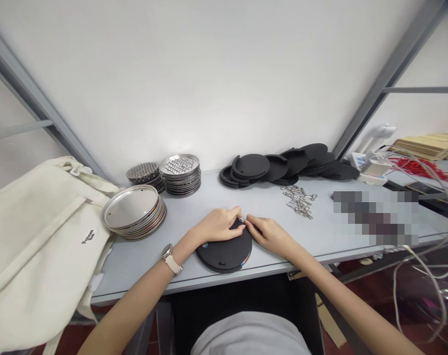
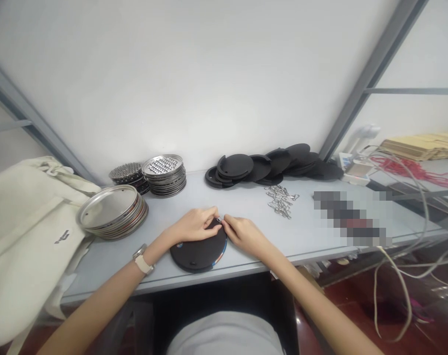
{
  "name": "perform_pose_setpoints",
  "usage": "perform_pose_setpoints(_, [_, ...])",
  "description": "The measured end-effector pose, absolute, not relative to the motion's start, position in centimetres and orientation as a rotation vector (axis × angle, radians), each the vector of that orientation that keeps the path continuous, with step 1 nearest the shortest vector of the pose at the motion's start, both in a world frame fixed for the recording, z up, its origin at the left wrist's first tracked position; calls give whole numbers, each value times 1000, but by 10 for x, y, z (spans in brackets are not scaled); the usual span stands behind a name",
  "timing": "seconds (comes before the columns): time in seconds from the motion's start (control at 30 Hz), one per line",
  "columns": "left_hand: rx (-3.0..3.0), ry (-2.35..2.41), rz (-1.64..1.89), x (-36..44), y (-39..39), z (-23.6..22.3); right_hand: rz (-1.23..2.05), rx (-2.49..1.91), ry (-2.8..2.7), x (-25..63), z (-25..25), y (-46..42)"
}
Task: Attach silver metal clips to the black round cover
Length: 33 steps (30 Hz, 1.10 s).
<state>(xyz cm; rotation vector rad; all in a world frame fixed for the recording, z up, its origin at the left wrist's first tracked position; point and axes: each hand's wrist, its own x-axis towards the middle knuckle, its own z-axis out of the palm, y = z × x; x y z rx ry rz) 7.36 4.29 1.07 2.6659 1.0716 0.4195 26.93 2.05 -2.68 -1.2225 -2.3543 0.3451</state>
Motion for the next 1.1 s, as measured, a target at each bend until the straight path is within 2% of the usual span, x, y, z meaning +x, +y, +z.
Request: perform_pose_setpoints(1.1, [2723,1051,404,72,45,8,401,-1241,-2263,271,-29,21])
